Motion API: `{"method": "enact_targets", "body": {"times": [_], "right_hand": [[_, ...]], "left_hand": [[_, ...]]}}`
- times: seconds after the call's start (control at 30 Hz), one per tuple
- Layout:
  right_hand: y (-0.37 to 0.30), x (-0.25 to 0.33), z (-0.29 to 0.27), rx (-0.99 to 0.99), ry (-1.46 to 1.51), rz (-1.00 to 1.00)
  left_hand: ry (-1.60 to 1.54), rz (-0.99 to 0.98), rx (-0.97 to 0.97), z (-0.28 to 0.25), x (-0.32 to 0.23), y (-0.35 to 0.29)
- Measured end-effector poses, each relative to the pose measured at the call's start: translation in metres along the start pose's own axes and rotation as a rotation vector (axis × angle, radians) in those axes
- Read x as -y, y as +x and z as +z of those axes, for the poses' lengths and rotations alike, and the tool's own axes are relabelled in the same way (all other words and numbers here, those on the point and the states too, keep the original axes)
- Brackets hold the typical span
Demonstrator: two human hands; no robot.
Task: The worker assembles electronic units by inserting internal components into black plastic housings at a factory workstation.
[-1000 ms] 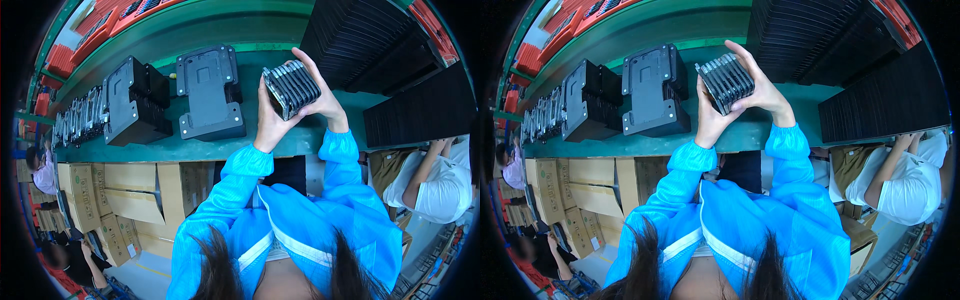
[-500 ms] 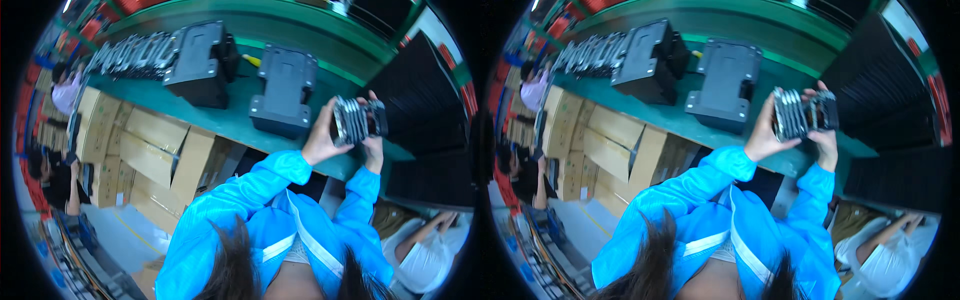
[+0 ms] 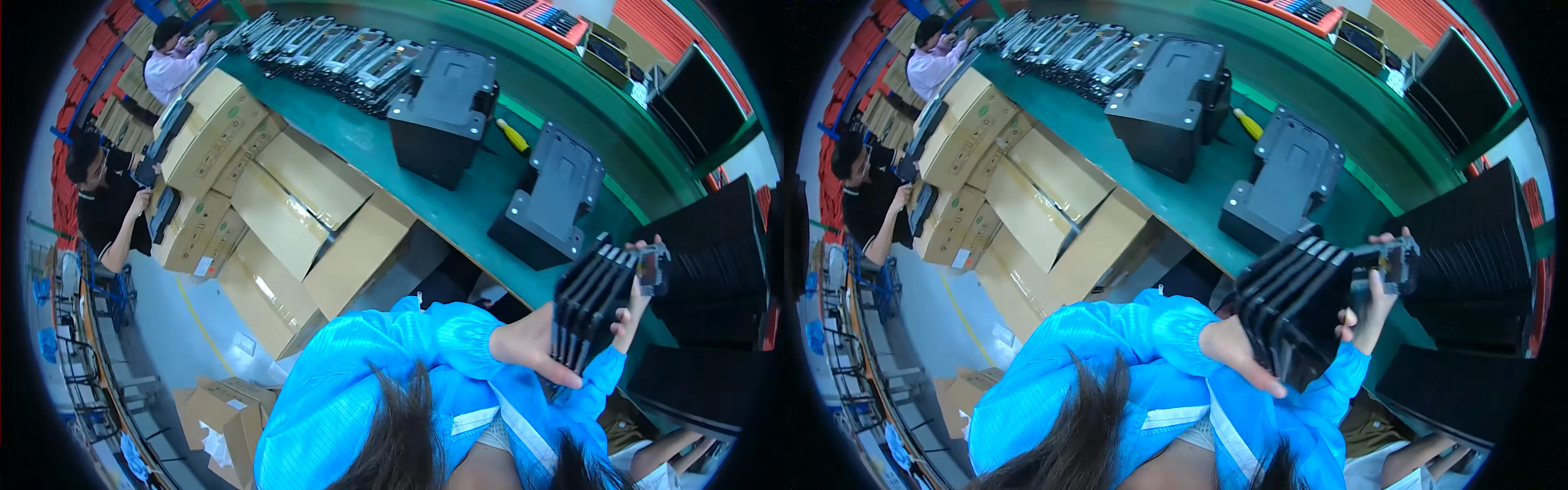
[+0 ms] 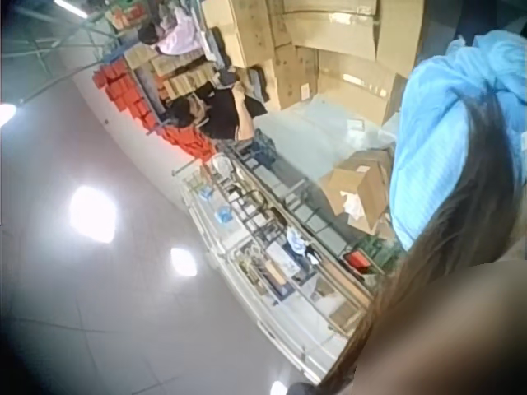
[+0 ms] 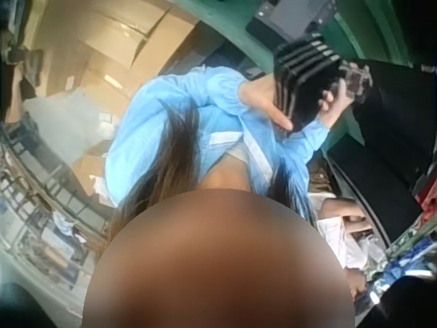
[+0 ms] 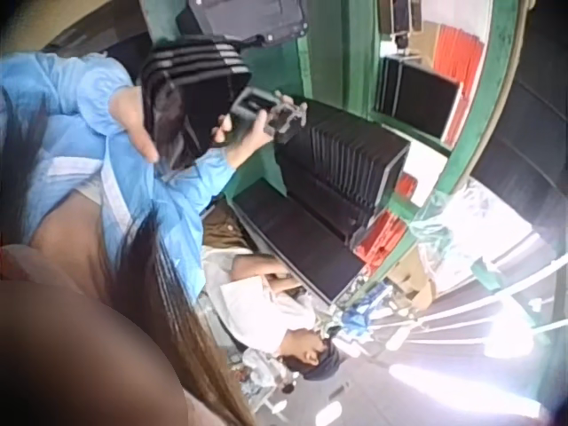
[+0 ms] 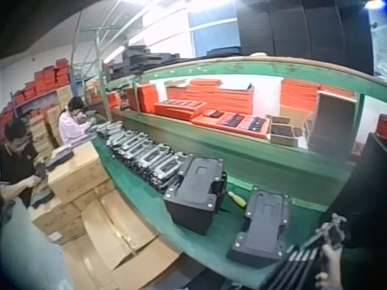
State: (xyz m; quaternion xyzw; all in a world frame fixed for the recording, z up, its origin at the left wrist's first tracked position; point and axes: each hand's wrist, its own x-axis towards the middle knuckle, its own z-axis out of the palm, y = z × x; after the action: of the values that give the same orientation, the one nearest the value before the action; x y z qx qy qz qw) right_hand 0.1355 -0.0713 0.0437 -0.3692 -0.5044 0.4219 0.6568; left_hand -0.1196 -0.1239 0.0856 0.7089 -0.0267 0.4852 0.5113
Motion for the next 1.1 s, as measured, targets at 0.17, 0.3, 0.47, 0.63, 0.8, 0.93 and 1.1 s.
{"method": "enact_targets", "body": {"times": [0.17,0.3,0.47,0.63,0.8,0.93,1.1], "right_hand": [[0.015,0.036,0.013,-0.016,0.003,-0.097],[0.047,0.100,0.091,0.100,-0.359,-0.121],[0.157,0.114,0.162,0.539,-0.676,-0.087],[0.267,0.066,0.241,0.914,-0.955,-0.118],[0.308,0.015,0.301,1.122,-0.968,0.239],[0.314,-0.009,0.322,1.111,-1.186,0.294],[0.333,-0.039,0.309,1.014,-1.245,0.239]], "left_hand": [[-0.764,-0.289,-0.110,-0.041,-0.064,-0.026],[-0.803,0.174,-0.365,-0.065,-0.079,-0.050],[-0.621,0.215,-0.728,-0.102,-0.081,-0.092],[-0.441,0.090,-1.054,-0.145,-0.086,-0.120],[-0.206,-0.107,-1.135,-0.185,-0.063,-0.139],[-0.188,-0.272,-1.082,-0.218,-0.045,-0.142],[-0.285,-0.328,-0.999,-0.238,-0.039,-0.146]]}}
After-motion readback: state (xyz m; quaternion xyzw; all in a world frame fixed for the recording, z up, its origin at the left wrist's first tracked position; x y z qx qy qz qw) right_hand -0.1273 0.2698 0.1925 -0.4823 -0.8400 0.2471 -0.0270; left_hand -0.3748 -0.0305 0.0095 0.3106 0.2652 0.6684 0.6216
